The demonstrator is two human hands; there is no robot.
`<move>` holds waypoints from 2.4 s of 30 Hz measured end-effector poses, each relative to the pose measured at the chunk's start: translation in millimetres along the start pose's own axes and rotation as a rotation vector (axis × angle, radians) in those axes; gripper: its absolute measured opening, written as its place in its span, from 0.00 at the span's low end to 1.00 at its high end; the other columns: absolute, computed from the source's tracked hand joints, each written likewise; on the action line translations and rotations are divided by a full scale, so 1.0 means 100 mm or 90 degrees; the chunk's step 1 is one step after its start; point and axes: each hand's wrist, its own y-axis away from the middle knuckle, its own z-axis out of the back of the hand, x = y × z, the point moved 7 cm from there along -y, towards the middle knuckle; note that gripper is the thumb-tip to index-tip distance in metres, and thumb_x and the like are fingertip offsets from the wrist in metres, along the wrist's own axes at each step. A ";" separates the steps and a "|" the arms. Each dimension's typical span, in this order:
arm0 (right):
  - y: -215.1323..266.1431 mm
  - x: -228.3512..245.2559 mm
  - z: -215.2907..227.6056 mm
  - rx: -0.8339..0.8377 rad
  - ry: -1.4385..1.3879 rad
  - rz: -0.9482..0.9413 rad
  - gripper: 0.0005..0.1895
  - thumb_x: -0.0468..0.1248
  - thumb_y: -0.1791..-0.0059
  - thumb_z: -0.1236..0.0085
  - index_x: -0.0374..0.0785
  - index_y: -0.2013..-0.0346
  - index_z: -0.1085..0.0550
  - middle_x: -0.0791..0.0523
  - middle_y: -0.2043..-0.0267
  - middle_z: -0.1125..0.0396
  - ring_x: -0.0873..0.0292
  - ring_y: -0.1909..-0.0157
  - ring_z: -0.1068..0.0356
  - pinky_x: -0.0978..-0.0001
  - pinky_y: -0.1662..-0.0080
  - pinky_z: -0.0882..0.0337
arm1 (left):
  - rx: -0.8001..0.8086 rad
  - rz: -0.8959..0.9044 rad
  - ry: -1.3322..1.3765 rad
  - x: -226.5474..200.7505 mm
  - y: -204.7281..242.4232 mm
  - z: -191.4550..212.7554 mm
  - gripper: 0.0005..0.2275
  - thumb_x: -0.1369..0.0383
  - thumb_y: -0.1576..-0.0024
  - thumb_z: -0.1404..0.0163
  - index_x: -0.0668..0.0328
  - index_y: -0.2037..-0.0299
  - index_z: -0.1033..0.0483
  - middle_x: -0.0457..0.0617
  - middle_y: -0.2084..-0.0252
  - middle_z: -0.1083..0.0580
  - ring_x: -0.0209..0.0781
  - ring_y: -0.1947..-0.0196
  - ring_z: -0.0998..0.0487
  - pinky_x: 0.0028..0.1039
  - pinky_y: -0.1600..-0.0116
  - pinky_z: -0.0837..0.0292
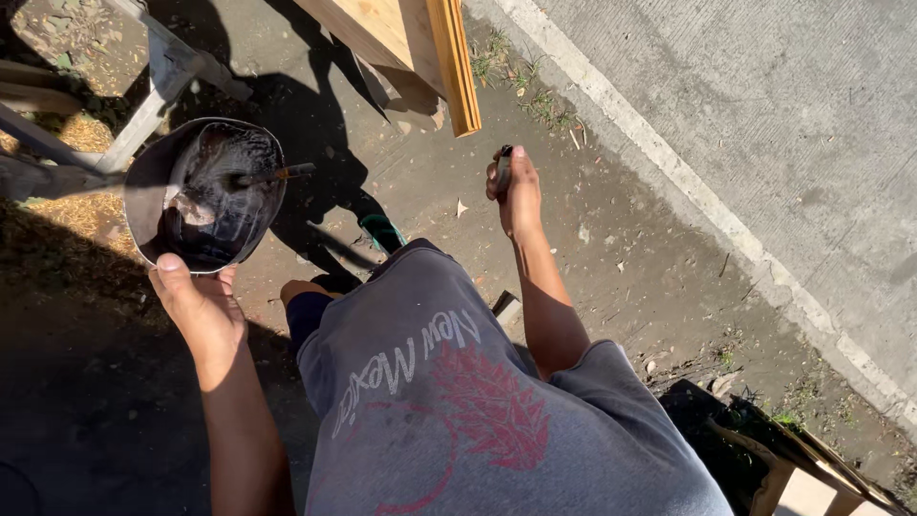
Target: The person picks up a wooden plank and places it on a workbench. They then retrieve a container with a brush and apply a dark finish to the plank's surface. After finishing, they return the container and brush to the workbench and pick up another plank.
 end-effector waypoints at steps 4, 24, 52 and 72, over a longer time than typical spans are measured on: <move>-0.06 -0.15 -0.24 -0.073 0.046 -0.006 0.21 0.50 0.44 0.56 0.37 0.71 0.29 0.57 0.79 0.39 0.64 0.80 0.46 0.69 0.75 0.48 | 0.095 0.037 -0.005 0.11 -0.50 0.29 0.36 0.47 0.33 0.46 0.65 0.27 0.46 0.58 0.33 0.35 0.48 0.35 0.27 0.38 0.36 0.27; -0.21 -0.41 -0.19 -0.350 -0.011 -0.021 0.30 0.62 0.48 0.65 0.41 0.75 0.30 0.59 0.83 0.39 0.62 0.83 0.41 0.69 0.79 0.42 | 0.203 0.147 -0.038 -0.31 -1.54 0.87 0.37 0.46 0.41 0.41 0.63 0.35 0.47 0.57 0.32 0.37 0.51 0.30 0.30 0.40 0.32 0.27; -0.88 -0.77 -5.66 -0.007 0.100 -0.037 0.23 0.55 0.51 0.61 0.42 0.81 0.34 0.60 0.86 0.45 0.64 0.87 0.53 0.67 0.81 0.56 | 0.068 0.207 -0.111 -0.39 -1.85 3.36 0.35 0.53 0.42 0.44 0.63 0.33 0.49 0.59 0.39 0.40 0.48 0.38 0.31 0.40 0.35 0.28; -0.45 -1.97 -4.22 -0.093 0.113 -0.139 0.49 0.84 0.60 0.75 0.41 0.71 0.33 0.57 0.80 0.40 0.60 0.82 0.41 0.68 0.78 0.43 | 0.089 0.243 -0.078 -0.54 -2.00 3.77 0.37 0.51 0.44 0.43 0.64 0.32 0.49 0.60 0.38 0.37 0.52 0.38 0.29 0.38 0.34 0.28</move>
